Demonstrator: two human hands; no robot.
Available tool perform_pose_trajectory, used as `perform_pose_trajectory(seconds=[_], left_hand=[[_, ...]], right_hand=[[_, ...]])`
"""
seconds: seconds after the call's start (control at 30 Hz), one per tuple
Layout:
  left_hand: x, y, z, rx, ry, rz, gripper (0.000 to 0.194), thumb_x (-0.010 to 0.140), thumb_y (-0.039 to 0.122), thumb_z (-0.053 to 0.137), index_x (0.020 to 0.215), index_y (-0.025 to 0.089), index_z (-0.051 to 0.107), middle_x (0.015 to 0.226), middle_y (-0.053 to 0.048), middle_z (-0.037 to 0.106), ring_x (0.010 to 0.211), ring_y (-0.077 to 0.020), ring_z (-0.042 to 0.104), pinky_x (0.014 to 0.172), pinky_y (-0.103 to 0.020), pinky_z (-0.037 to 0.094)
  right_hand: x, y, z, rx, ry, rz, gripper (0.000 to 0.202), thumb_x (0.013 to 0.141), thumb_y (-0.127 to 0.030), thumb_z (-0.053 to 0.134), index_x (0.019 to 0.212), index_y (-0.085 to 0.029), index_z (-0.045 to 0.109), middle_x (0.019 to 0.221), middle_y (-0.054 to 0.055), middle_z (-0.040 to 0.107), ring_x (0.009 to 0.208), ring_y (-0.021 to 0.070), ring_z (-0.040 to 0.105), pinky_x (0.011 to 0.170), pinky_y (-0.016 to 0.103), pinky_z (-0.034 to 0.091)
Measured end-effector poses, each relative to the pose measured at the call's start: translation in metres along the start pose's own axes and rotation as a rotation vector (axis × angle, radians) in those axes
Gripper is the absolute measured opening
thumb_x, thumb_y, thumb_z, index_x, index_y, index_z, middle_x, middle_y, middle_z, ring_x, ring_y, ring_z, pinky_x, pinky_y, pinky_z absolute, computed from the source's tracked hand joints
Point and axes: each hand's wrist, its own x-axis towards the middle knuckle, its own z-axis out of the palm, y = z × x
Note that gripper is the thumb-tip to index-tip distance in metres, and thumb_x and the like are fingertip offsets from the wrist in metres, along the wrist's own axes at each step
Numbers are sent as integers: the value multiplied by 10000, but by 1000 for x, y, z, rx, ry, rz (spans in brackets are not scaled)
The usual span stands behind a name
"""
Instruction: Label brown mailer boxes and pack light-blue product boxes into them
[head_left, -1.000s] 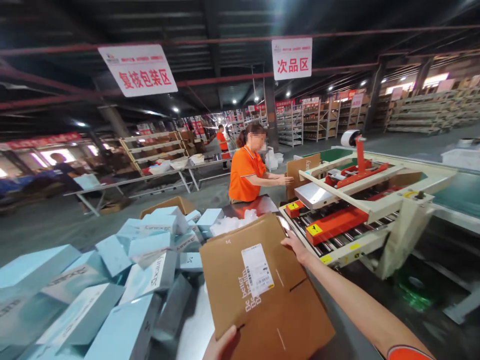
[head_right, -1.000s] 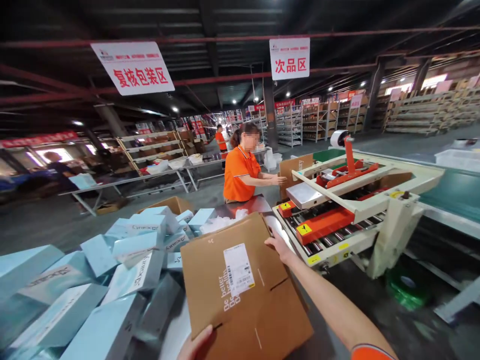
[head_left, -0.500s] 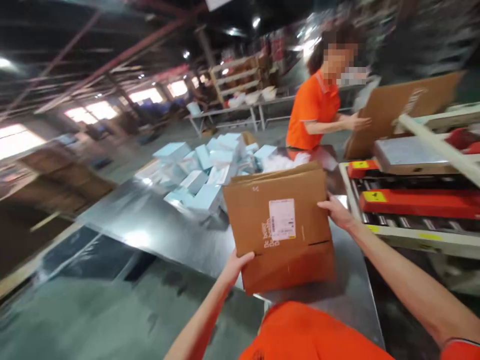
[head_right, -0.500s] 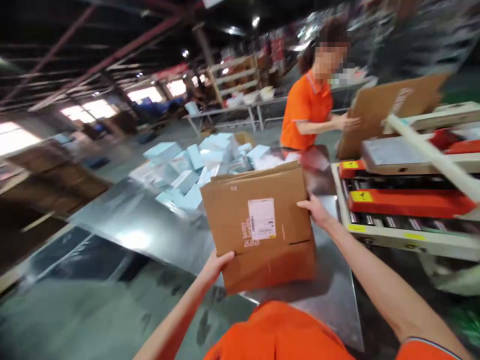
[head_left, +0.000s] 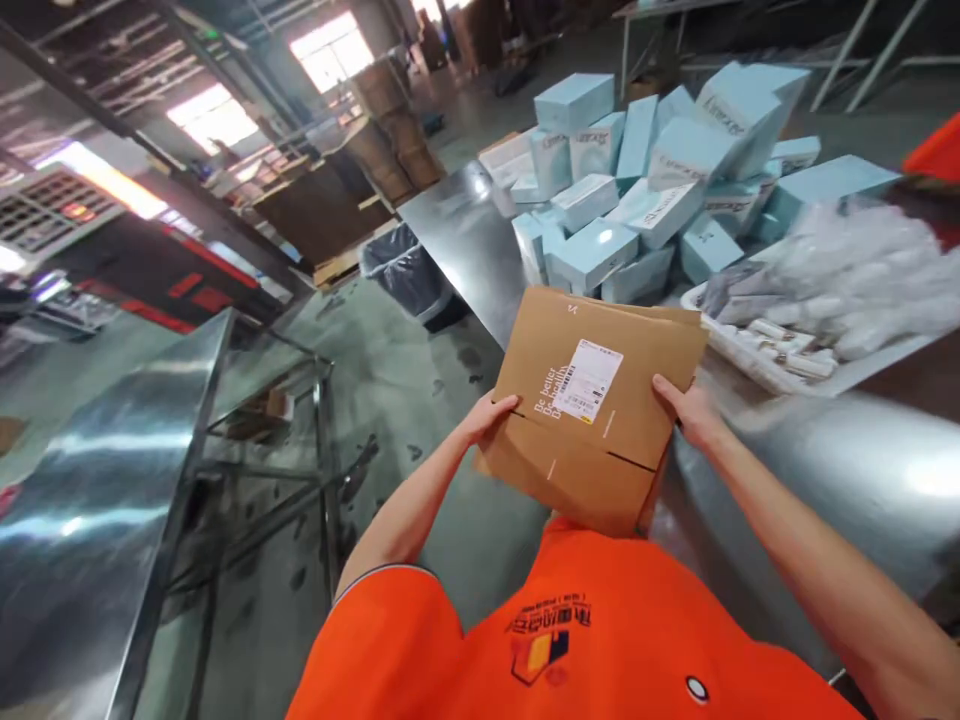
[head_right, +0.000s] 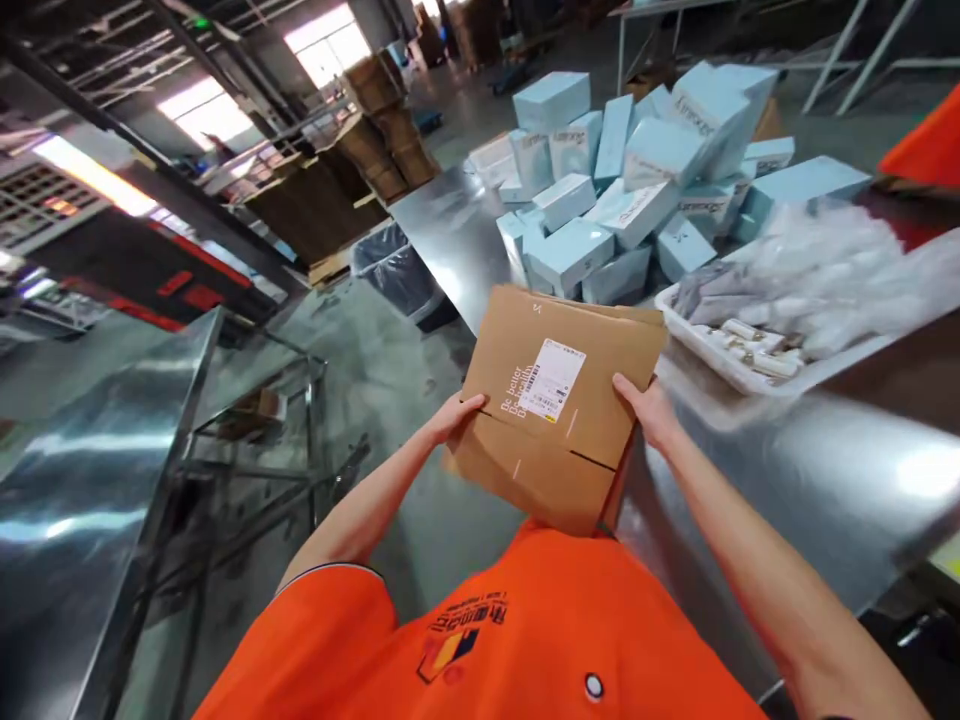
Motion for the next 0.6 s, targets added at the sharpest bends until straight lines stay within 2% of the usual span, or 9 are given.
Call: perform_pose_trajectory(seconds=[0.07,0.17,0.27,0.33,0.47,0.6], left_hand=[[-3,-21,-12,-77,47,-61,712,590,574,858,1137,160,671,1110,-118,766,993,-303,715,873,-386,562],[-3,-43,-29,-129,98,-136,664,591,562,869,1082,148,700,1026,-118,783,901,-285,730,806,-369,576],[1,-58,-45,-171,166,-197,601,593,504,893,1042,146,717,964,-109,790,851,-266,736,771,-346,583],[6,-67,-53,-204,233,-241,553,624,497,881,1018,144,719,918,-106,791,824,-259,739,752,-342,588],[17,-91,-58,-289,379,-368,516,687,518,839,979,111,717,823,-134,779,794,-277,744,720,-365,607],[35,-109,-44,-388,497,-433,490,770,499,786,1025,90,699,837,-143,773,834,-257,750,763,-354,620]], right_hand=[[6,16,16,5,-84,91,511,706,-509,788,1113,-241,636,1252,97,702,1120,293,674,958,432,571],[5,32,39,-28,-161,173,516,674,-513,811,1073,-242,629,1222,96,717,1113,298,683,941,435,590],[14,34,60,-71,-224,191,542,671,-510,819,1099,-240,627,1225,95,717,1122,289,682,930,409,600],[30,31,70,-96,-302,239,570,724,-542,771,1181,-239,616,1265,95,699,1144,277,673,921,389,602],[57,37,75,-320,-352,377,709,822,-604,646,1419,-249,504,1468,110,554,1322,283,555,957,377,574],[48,63,63,-618,-345,408,820,864,-636,564,1546,-227,369,1544,131,463,1416,302,448,1114,438,452]])
